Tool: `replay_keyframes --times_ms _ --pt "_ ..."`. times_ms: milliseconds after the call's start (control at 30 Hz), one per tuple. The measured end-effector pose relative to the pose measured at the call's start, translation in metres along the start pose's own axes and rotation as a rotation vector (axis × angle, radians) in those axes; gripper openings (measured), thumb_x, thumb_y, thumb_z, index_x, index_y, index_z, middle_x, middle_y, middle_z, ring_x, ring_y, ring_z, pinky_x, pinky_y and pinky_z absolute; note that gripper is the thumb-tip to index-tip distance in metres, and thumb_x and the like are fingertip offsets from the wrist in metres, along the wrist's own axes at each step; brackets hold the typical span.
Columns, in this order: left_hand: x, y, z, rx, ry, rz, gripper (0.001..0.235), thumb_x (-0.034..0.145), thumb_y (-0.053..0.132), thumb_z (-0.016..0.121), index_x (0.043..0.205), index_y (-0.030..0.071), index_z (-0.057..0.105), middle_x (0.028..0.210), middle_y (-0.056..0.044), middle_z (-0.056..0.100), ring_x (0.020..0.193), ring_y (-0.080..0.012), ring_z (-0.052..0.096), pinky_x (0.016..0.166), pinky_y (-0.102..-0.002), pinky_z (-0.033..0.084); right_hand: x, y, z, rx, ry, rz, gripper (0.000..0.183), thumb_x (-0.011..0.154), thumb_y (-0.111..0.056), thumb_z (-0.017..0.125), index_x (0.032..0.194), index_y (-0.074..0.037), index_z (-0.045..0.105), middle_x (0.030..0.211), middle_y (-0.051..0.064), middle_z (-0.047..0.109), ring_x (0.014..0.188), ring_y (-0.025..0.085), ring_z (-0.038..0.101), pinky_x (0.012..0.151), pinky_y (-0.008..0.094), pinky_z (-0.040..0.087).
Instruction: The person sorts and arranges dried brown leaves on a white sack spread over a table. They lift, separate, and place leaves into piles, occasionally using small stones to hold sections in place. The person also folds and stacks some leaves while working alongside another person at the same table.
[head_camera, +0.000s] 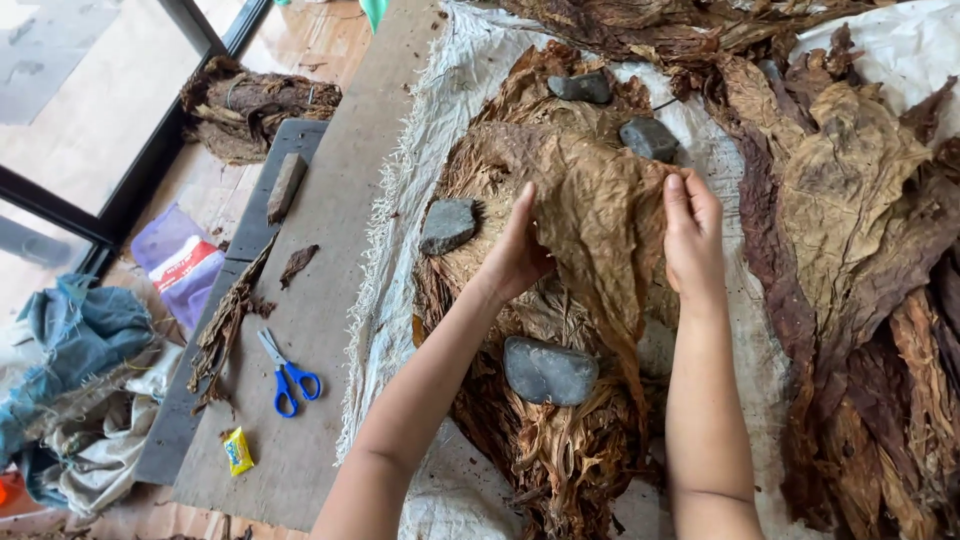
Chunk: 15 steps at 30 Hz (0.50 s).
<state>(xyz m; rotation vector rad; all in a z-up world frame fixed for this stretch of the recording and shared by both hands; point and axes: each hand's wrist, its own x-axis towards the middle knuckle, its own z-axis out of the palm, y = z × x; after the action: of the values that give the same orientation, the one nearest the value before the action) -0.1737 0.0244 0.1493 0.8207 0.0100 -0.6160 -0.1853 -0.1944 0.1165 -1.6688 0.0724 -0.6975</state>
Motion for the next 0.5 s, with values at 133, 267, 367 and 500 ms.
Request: replay_keyframes --times_ms 133,267,367,500 --pt "0.101 -0.067 -0.115 -0.096 -0.191 0.023 0.085 0.104 0.090 0.067 0.147 0.016 0.070 0.139 -0.009 0.075 0.124 -0.0316 0.078 0.101 -0.045 0.069 0.018 0.048 -0.018 0.131 0.242 0.101 0.036 0.120 -0.042 0.080 0.138 -0.012 0.078 0.133 0.009 0.078 0.127 0.016 0.065 0.118 0.043 0.059" --pt "0.131 -0.094 -0.143 -0.136 -0.065 0.100 0.041 0.105 0.028 0.092 0.136 0.012 0.071 0.117 -0.012 0.080 0.095 -0.0359 0.087 0.077 -0.054 0.074 0.015 0.027 -0.029 0.180 0.126 0.291 0.078 0.113 -0.066 0.074 0.169 -0.017 0.051 0.170 0.024 0.046 0.155 0.042 0.045 0.126 0.068 0.034" --pt "0.124 -0.105 -0.124 -0.072 -0.017 0.181 0.042 0.110 0.020 0.087 0.147 0.011 0.070 0.131 -0.016 0.080 0.114 -0.0388 0.084 0.091 -0.062 0.072 -0.003 -0.030 -0.019 -0.090 -0.182 0.225 0.111 0.110 -0.064 0.075 0.186 -0.006 0.020 0.189 0.039 0.005 0.173 0.061 0.008 0.135 0.082 0.003" --pt "0.098 -0.097 -0.085 0.020 0.042 0.318 0.054 0.113 0.026 0.086 0.162 0.011 0.068 0.155 -0.016 0.071 0.145 -0.0278 0.064 0.122 -0.058 0.056 0.003 0.059 -0.023 -0.364 -0.429 -0.058 0.099 0.113 -0.021 0.082 0.186 -0.003 0.018 0.190 0.033 0.019 0.176 0.048 0.016 0.143 0.067 0.011"
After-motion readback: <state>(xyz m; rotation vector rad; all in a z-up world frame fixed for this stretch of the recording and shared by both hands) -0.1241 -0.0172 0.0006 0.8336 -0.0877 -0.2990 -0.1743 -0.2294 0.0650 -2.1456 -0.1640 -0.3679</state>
